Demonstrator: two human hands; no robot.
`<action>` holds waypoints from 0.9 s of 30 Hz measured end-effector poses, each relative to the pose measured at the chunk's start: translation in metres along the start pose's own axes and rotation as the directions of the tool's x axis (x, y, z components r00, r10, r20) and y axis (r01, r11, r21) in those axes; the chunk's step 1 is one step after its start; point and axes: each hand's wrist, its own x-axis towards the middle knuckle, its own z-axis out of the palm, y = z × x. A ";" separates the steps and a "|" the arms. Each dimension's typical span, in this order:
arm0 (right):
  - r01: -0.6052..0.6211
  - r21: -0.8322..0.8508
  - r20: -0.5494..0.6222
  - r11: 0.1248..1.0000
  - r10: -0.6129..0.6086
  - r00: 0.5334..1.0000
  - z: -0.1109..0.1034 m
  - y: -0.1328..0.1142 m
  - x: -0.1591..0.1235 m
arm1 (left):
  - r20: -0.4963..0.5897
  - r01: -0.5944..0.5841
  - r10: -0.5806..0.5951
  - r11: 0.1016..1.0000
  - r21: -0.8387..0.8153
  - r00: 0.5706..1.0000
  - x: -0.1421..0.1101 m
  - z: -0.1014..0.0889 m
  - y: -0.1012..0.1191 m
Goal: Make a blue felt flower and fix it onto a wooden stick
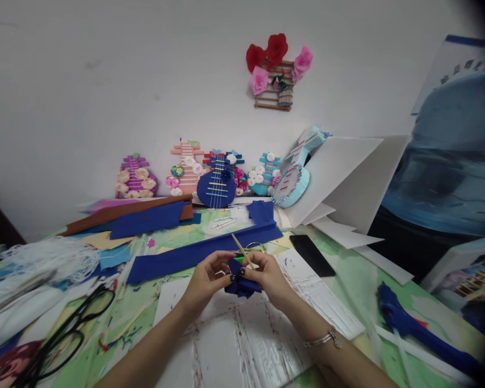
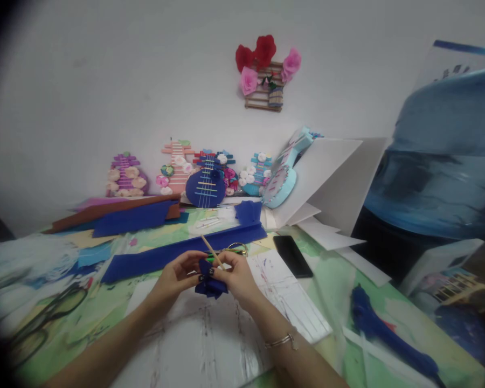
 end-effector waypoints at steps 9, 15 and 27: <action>0.002 -0.022 -0.036 1.000 -0.003 0.999 -0.002 0.005 0.003 | -0.146 0.002 -0.004 1.000 -0.015 0.989 0.002 0.001 0.001; 0.032 -0.038 -0.038 0.999 -0.033 0.999 -0.002 0.003 0.002 | -0.086 0.038 -0.037 0.999 0.005 0.996 0.001 0.001 0.004; -0.018 -0.026 -0.040 0.999 0.017 0.999 -0.001 0.002 0.001 | -0.130 0.066 -0.061 0.997 0.039 0.990 0.004 0.000 0.000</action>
